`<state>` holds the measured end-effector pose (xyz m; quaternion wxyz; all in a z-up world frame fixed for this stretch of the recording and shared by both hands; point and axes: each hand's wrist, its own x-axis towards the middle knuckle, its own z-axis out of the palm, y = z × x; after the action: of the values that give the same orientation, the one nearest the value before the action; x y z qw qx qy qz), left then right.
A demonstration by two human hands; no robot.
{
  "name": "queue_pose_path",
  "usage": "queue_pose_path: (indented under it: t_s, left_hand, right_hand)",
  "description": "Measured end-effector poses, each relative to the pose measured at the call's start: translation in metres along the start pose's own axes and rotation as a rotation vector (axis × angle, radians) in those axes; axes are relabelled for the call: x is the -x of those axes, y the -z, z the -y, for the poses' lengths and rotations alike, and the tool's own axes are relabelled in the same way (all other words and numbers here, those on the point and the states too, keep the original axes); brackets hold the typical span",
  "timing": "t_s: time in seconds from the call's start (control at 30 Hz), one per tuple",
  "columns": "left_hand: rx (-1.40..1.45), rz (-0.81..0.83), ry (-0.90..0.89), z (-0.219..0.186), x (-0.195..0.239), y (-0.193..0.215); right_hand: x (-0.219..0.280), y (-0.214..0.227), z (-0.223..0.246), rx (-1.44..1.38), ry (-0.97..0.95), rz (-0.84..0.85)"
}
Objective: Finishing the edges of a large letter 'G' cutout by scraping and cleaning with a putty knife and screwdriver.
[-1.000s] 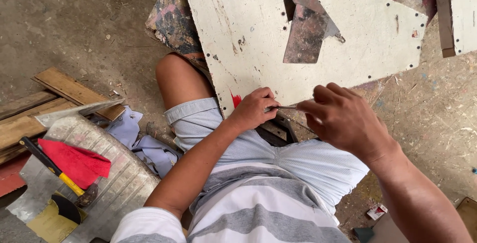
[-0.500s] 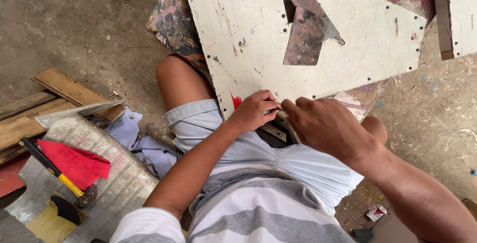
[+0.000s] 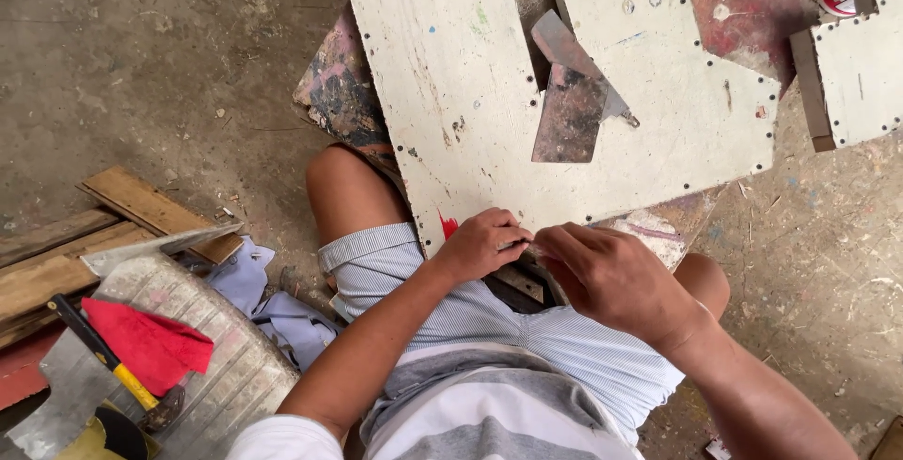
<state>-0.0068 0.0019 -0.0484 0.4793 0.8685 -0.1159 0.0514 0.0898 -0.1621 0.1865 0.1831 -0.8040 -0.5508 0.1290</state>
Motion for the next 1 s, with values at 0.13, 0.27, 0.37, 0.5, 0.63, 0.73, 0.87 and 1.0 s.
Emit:
queue_pose_path:
  t_s: [0.13, 0.27, 0.37, 0.5, 0.63, 0.73, 0.87, 1.0]
  left_hand:
    - [-0.021, 0.005, -0.022, -0.007, -0.003, 0.005]
    - [-0.065, 0.026, 0.003, -0.005, 0.0, 0.002]
    - [-0.128, 0.054, 0.014, 0.01, 0.003, -0.007]
    - [-0.116, 0.048, 0.012, -0.009, -0.004, 0.01]
    - [-0.164, 0.033, 0.032, -0.004, -0.004, 0.002]
    - [-0.184, -0.039, 0.006, -0.003, -0.002, -0.001]
    - [-0.124, -0.011, 0.014, -0.005, -0.003, 0.001]
    - [-0.104, 0.005, 0.04, -0.02, -0.011, 0.013]
  right_hand:
    - [0.008, -0.028, -0.006, 0.1, -0.124, -0.134]
    - [-0.001, -0.025, 0.009, -0.141, -0.049, -0.197]
    - [0.0, -0.024, 0.014, -0.393, -0.014, -0.207]
    - [0.013, -0.062, -0.003, -0.272, -0.059, -0.347]
    - [0.016, -0.079, -0.009, -0.155, -0.101, -0.507]
    - [0.013, -0.07, 0.004, -0.305, -0.023, -0.492]
    - [0.022, -0.093, -0.016, -0.216, -0.039, -0.548]
    - [0.016, -0.089, -0.012, -0.168, -0.077, -0.665]
